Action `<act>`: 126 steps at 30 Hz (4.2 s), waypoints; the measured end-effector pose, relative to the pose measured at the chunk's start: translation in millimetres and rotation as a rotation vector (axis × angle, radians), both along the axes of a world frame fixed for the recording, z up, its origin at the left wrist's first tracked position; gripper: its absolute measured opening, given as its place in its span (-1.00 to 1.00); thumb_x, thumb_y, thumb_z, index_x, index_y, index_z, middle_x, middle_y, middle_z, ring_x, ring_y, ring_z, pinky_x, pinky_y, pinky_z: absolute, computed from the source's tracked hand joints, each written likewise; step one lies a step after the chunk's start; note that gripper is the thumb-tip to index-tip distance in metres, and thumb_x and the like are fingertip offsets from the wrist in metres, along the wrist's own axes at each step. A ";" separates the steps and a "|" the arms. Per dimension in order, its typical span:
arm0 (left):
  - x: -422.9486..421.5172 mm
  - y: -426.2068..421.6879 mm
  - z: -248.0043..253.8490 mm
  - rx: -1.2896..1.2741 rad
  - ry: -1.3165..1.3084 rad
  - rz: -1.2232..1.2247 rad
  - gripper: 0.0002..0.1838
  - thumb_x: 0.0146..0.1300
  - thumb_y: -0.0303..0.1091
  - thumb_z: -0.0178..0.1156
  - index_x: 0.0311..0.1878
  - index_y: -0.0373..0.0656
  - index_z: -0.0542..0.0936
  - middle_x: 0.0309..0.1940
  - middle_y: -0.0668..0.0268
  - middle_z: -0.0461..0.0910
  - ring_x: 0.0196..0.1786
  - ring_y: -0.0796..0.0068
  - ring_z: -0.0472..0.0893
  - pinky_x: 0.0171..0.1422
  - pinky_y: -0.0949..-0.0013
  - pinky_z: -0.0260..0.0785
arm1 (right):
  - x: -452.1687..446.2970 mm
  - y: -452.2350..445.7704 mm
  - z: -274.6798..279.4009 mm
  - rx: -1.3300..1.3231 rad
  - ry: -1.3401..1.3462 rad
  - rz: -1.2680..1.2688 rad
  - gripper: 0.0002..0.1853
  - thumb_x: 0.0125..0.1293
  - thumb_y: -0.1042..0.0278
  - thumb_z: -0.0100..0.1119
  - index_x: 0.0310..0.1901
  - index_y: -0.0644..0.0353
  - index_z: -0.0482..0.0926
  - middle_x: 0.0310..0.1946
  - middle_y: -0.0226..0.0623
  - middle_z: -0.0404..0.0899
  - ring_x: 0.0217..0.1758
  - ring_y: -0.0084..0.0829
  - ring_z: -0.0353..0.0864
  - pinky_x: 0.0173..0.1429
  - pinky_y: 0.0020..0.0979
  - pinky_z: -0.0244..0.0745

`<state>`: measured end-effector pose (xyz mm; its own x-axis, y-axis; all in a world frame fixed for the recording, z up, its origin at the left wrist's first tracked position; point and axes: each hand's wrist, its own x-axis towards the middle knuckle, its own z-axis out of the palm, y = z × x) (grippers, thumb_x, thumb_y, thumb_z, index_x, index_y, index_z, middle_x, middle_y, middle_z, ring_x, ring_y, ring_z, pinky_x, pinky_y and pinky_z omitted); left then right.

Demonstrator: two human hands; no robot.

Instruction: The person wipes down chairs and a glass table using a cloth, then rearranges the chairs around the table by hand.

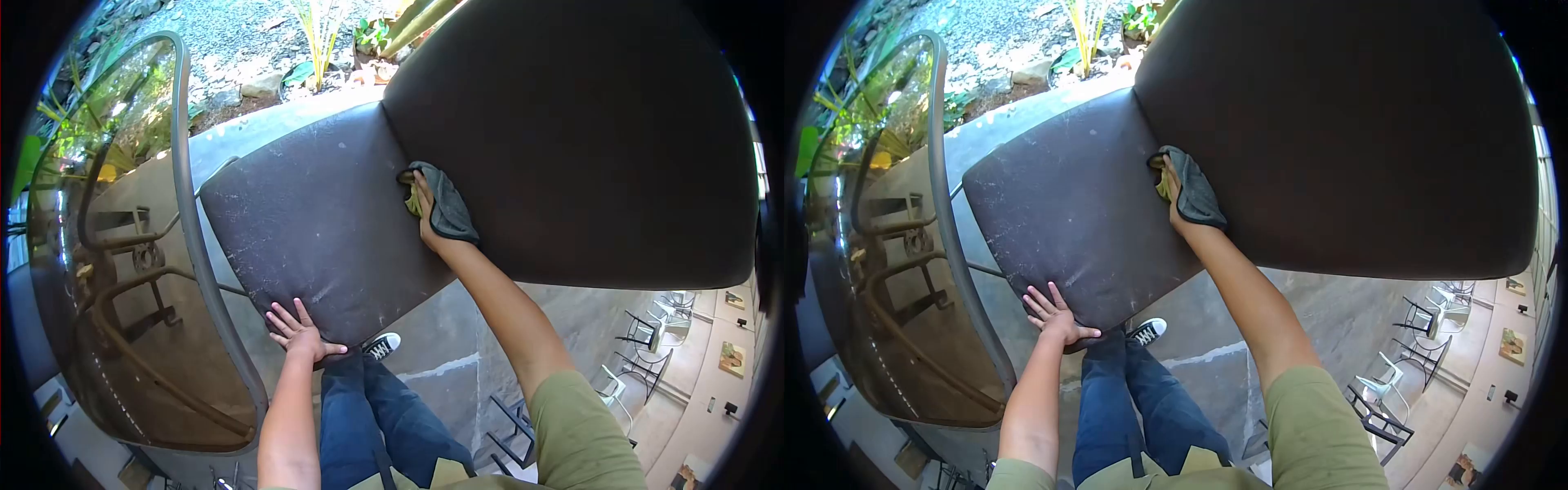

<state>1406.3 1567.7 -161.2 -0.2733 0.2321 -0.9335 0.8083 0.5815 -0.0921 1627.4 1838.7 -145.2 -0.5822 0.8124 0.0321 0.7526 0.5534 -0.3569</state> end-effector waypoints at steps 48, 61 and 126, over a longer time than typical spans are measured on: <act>16.1 -7.1 -2.8 0.135 0.135 -0.076 0.77 -0.28 0.32 0.57 0.42 -0.21 -0.78 0.37 -0.38 -0.93 0.47 -0.43 -0.77 0.53 -0.42 -0.34 | 73.3 -65.7 85.2 -0.020 0.219 -0.287 -0.49 0.35 0.35 0.01 0.35 0.15 0.42 0.44 -0.25 0.35 0.38 -0.19 0.44 0.36 -0.22 0.33; 9.5 -12.8 -6.8 0.129 0.091 -0.036 0.76 -0.26 0.33 0.56 0.43 -0.22 -0.77 0.36 -0.42 -0.92 0.47 -0.45 -0.77 0.53 -0.43 -0.38 | 122.0 -105.3 85.9 0.087 -0.236 -0.053 -0.46 0.42 0.38 -0.14 0.45 0.08 0.30 0.48 -0.44 0.30 0.41 -0.29 0.40 0.43 -0.28 0.26; 137.5 -6.9 253.4 0.860 -0.934 -0.139 -0.51 -0.10 -0.56 0.41 -0.01 -0.21 0.55 -0.17 0.23 0.64 -0.21 0.38 0.56 -0.03 0.40 0.42 | 126.8 -331.5 259.0 -0.307 0.419 -0.856 -0.54 0.13 0.43 0.22 0.14 0.18 0.57 0.15 -0.21 0.51 0.02 -0.14 0.59 0.11 -0.30 0.50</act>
<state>1543.8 1560.8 92.2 0.4775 0.8286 -0.2924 0.4209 0.0764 0.9039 1754.2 1507.3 113.8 0.2130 0.9602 -0.1805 0.6351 -0.2765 -0.7213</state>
